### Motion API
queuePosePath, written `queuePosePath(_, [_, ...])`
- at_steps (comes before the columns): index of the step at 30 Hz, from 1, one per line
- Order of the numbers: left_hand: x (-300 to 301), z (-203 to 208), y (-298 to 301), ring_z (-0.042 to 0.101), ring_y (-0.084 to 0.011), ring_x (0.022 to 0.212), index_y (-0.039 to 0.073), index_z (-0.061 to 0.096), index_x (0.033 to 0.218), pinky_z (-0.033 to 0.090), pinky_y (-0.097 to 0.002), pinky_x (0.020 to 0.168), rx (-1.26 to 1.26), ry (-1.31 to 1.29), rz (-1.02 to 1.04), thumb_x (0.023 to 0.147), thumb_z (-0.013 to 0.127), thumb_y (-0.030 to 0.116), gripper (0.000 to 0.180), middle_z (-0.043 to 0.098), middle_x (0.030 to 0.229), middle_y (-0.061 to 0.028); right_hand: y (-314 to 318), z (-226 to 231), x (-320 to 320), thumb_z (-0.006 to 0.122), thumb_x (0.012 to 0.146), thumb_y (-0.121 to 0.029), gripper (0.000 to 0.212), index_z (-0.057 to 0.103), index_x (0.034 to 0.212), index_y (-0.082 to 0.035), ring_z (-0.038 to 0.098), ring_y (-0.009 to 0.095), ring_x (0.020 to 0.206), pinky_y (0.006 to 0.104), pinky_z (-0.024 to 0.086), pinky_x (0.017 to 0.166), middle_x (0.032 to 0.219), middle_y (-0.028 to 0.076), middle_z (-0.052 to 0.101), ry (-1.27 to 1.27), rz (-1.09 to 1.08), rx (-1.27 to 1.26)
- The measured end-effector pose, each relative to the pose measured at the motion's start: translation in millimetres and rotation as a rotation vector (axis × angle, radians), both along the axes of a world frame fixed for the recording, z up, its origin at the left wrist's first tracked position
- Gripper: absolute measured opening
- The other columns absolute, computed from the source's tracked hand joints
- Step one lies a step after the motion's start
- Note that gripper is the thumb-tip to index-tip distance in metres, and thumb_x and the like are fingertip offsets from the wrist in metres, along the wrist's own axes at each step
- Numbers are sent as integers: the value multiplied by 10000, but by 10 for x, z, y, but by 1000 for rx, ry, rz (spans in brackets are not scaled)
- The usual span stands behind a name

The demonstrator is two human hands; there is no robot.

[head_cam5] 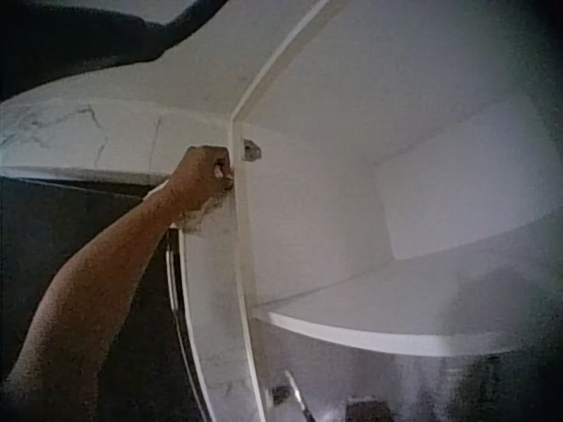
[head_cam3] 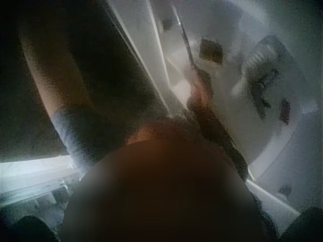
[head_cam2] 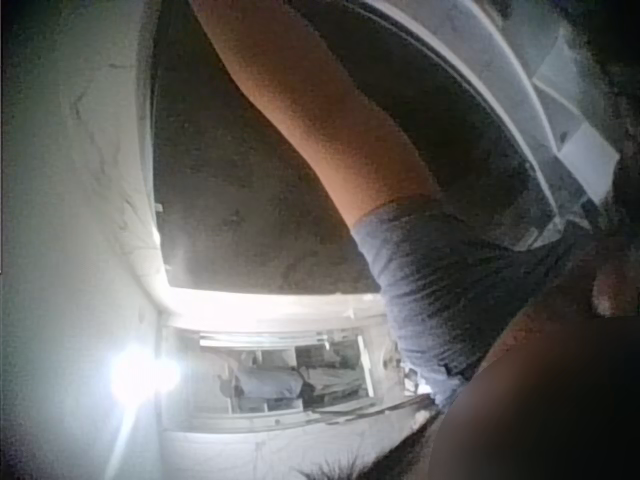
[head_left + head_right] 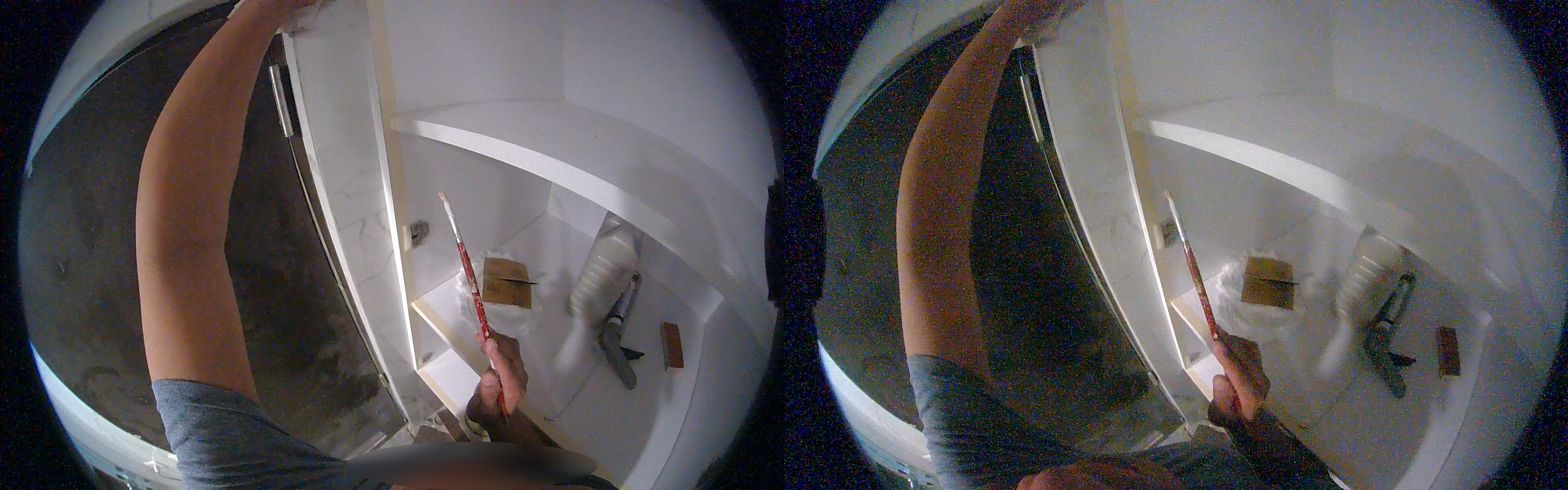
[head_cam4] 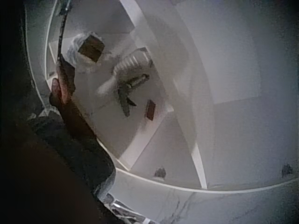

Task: The person paints the interior of a white cabinet using a small brush and a paint can. They repeatedly dip the brush into the paint, apply it to the cabinet edges and shelves, and wipe excess paint with a cloth. The person moves the paint can to a different location and continues painting.

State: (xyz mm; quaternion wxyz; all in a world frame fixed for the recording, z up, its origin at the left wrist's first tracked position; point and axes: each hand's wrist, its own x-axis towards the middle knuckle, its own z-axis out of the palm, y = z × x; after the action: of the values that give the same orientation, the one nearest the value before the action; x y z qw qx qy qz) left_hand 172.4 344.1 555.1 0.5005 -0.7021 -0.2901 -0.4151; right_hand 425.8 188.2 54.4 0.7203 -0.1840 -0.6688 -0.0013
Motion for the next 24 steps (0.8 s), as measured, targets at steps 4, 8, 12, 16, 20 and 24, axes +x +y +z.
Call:
queuePosePath(4, [156,-157,256,707,-343,800,20,696,844,544,-407,736,-2,-30,-73,708,800,137,208,726,862,-179,7,-15,63,500,1033,-298,457,613,1272,74,657,366,965,448,527,806,1108,301,678,-16,-98,-21])
queuePosePath(8, [-96,-60,83,706,-334,806,11,692,855,543,-398,734,-14,-19,19,715,794,125,208,727,871,-179,-13,2,-58,495,1032,-278,444,608,1266,82,664,381,967,467,532,827,1105,301,677,12,-13,21])
queuePosePath(12, [29,-207,154,703,-302,797,12,697,874,539,-387,731,-92,-64,-27,723,779,114,200,731,865,-162,-22,25,-19,491,1030,-253,427,604,1261,88,668,381,963,478,535,837,1104,303,677,-8,-64,-4])
queuePosePath(16, [126,-299,79,698,-285,787,8,700,888,538,-384,736,-123,-79,-31,744,775,109,192,733,871,-155,-19,0,-3,490,1029,-248,424,602,1269,83,668,386,965,482,535,840,1099,305,675,3,-70,14])
queuePosePath(20, [136,-406,70,695,-291,786,12,699,888,538,-385,732,-72,-67,6,754,774,103,178,731,872,-160,-24,-23,30,487,1031,-257,436,600,1282,80,666,391,970,474,533,839,1104,306,675,-30,-72,-12])
queuePosePath(24, [111,-487,70,694,-305,788,21,698,874,536,-389,729,-209,-126,-110,752,770,98,162,726,854,-166,-19,-2,24,487,1035,-275,448,602,1283,80,665,387,973,467,531,833,1116,305,675,-25,-54,-6])
